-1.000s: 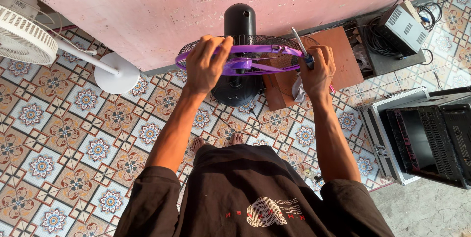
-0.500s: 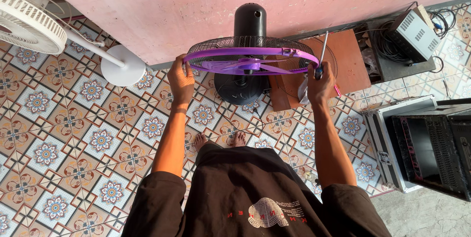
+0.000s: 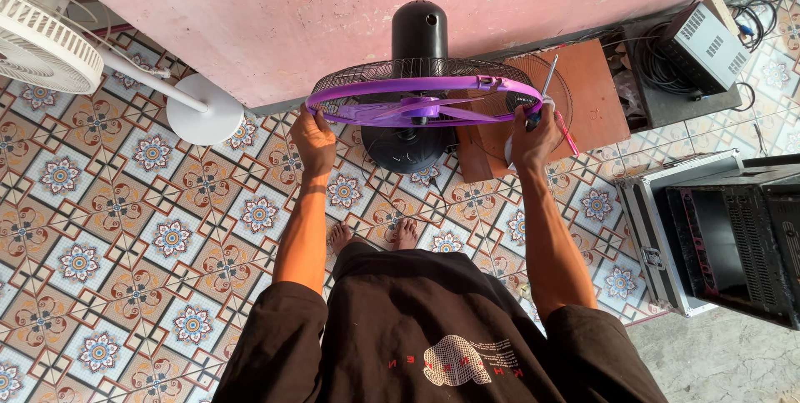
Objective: The person assembles a standing fan by attaching the front and rear wire cages to the fan head. They use a screwdriver to tighten the securing screw and adjust the cage alignment.
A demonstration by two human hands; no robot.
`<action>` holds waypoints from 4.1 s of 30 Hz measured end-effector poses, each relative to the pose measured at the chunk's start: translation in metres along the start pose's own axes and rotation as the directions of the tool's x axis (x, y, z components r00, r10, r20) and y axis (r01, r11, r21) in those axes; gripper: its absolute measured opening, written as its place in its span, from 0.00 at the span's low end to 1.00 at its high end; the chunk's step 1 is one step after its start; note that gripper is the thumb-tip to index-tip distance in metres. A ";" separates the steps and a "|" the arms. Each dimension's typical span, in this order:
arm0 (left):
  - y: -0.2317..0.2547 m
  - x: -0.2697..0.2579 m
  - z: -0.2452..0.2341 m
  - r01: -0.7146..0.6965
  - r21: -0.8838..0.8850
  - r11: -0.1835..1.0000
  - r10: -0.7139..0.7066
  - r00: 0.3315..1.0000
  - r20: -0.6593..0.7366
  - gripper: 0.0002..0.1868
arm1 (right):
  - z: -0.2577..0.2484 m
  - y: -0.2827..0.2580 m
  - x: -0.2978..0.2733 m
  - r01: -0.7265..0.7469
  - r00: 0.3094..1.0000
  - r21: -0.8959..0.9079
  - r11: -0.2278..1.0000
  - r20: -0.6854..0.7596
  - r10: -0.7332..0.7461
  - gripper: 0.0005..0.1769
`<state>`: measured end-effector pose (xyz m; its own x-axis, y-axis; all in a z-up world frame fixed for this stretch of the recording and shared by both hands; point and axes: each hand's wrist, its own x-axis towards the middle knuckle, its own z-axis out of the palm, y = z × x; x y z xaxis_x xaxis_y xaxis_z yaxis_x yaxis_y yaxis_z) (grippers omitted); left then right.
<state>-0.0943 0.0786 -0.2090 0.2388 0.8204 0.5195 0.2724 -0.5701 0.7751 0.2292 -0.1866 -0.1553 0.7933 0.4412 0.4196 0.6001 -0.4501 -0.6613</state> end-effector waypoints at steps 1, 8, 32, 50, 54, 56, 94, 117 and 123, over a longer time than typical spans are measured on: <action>-0.001 -0.001 0.002 0.030 -0.019 0.999 -0.030 1.000 0.002 0.09 | 0.001 0.001 0.000 0.042 0.999 0.004 0.999 -0.018 -0.041 0.12; -0.018 -0.011 0.008 -0.069 -0.082 0.994 0.066 0.997 -0.042 0.11 | 0.008 0.005 -0.005 -0.154 0.985 0.106 0.982 0.092 0.144 0.14; -0.082 -0.055 0.071 0.612 -0.179 0.770 -0.601 0.791 0.116 0.10 | 0.094 0.038 -0.042 -0.678 0.734 0.386 0.625 0.391 0.555 0.14; -0.047 -0.127 0.138 0.650 -0.723 0.234 -0.679 0.642 0.357 0.10 | 0.169 0.032 -0.121 -0.865 0.474 0.477 0.152 0.682 0.556 0.07; -0.035 -0.129 0.140 0.696 -0.666 0.267 -0.747 0.586 0.313 0.14 | 0.179 0.033 -0.128 -0.789 0.612 0.566 0.241 0.680 0.404 0.09; -0.033 -0.126 0.137 0.697 -0.694 0.183 -0.741 0.561 0.368 0.14 | 0.179 0.034 -0.134 -0.597 0.790 0.738 0.316 0.609 0.069 0.11; 0.056 0.029 -0.024 -0.117 0.048 0.992 0.123 0.983 -0.134 0.16 | 0.005 0.008 -0.007 -0.020 0.998 0.176 0.984 -0.052 0.029 0.13; 0.044 0.039 -0.043 -0.184 0.182 0.966 0.179 0.983 0.048 0.13 | -0.032 -0.026 0.002 0.187 0.980 -0.201 0.962 0.110 -0.168 0.17; 0.057 0.030 -0.054 -0.106 0.101 0.989 0.107 0.994 -0.002 0.12 | -0.030 -0.032 -0.011 0.187 0.982 -0.207 0.960 0.059 -0.179 0.15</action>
<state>-0.1218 0.0728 -0.1299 0.2646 0.7550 0.6000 0.3384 -0.6553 0.6753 0.2042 -0.2003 -0.1202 0.6659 0.5594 0.4936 0.7459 -0.5103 -0.4280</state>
